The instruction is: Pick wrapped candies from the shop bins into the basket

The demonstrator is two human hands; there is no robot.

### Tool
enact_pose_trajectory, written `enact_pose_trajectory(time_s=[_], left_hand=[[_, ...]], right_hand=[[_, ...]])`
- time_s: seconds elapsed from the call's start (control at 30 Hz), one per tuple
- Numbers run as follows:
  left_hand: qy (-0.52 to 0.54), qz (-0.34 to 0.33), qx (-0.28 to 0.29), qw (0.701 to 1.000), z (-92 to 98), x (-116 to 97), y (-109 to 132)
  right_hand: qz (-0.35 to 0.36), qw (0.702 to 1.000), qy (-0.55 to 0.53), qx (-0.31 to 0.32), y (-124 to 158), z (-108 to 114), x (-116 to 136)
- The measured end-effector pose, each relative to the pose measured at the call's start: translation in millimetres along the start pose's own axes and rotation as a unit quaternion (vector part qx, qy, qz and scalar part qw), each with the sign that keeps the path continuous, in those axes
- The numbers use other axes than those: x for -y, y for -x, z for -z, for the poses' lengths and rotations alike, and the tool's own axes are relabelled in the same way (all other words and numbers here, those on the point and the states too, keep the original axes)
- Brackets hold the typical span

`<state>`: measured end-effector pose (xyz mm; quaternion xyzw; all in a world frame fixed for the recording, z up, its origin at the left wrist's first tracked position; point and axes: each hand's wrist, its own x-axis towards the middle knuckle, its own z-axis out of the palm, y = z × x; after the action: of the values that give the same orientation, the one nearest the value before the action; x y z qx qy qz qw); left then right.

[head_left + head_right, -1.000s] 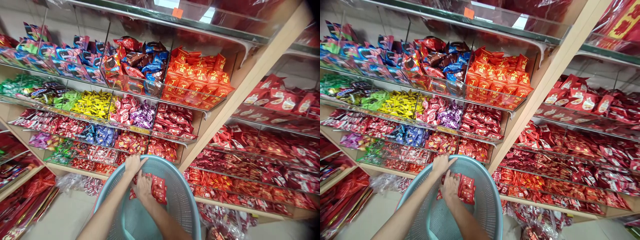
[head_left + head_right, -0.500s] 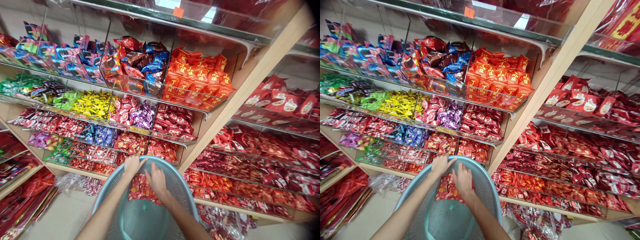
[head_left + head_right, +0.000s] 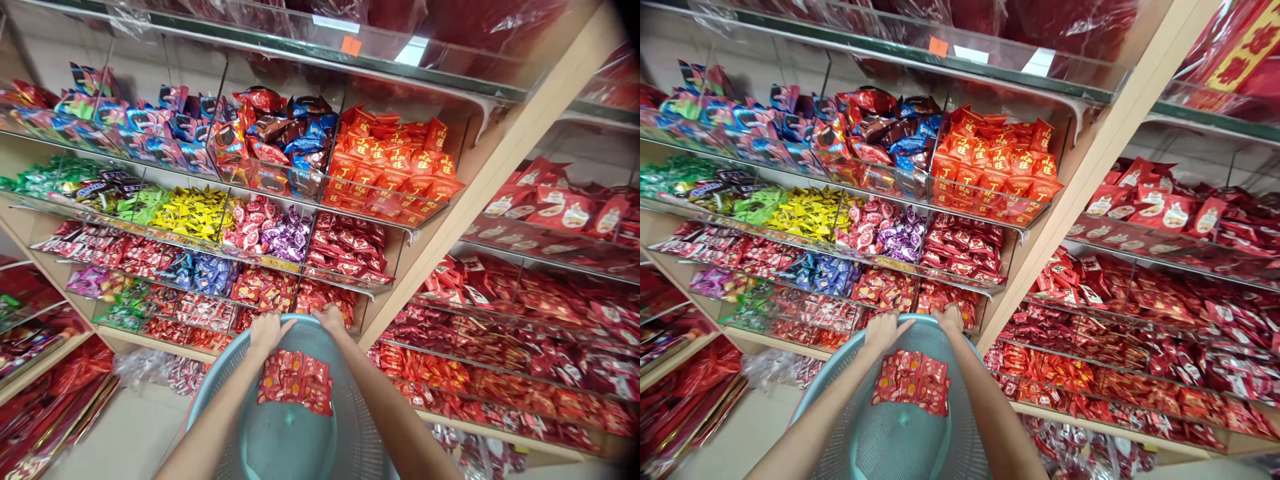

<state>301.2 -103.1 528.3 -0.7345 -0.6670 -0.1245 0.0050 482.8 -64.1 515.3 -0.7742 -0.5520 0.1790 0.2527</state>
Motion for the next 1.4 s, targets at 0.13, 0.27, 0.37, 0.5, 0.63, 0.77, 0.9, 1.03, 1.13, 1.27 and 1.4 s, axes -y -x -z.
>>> enact_pose_trajectory(time_s=[0.13, 0.27, 0.37, 0.5, 0.63, 0.77, 0.9, 1.03, 1.13, 1.27, 1.4], left_hand=[[-0.004, 0.001, 0.000, 1.000, -1.1, 0, -1], [0.000, 0.003, 0.012, 1.000, 1.4, -1, 0], [0.002, 0.010, 0.028, 1.000, 4.6, -2, 0], [-0.001, 0.024, 0.041, 0.999, 6.3, -3, 0], [-0.005, 0.018, 0.033, 0.999, 5.5, -2, 0], [0.000, 0.018, 0.032, 0.999, 7.2, -2, 0], [0.003, 0.022, 0.036, 0.999, 9.2, -3, 2], [0.010, 0.018, 0.033, 0.999, 8.2, -3, 2], [0.007, 0.020, 0.031, 0.999, 5.6, -2, 2], [0.002, 0.011, 0.026, 1.000, 1.5, 0, 1], [0.001, 0.000, 0.013, 1.000, -0.3, 1, 0]], right_hand=[[-0.020, 1.000, 0.002, 0.006, -6, -6, -1], [-0.022, 1.000, -0.012, 0.001, -8, -8, -2], [-0.018, 0.999, -0.036, -0.016, -7, -9, -4], [0.003, 0.995, -0.090, -0.030, -4, -10, -6], [0.033, 0.985, -0.157, -0.061, -1, -7, -6], [0.063, 0.964, -0.232, -0.117, 10, 8, -2], [0.111, 0.900, -0.389, -0.159, 42, 19, 7], [0.103, 0.886, -0.447, -0.070, 84, -3, 8], [0.057, 0.890, -0.452, 0.003, 104, -36, -3], [0.015, 0.908, -0.412, 0.078, 114, -65, -23], [0.003, 0.926, -0.364, 0.100, 120, -70, -28]])
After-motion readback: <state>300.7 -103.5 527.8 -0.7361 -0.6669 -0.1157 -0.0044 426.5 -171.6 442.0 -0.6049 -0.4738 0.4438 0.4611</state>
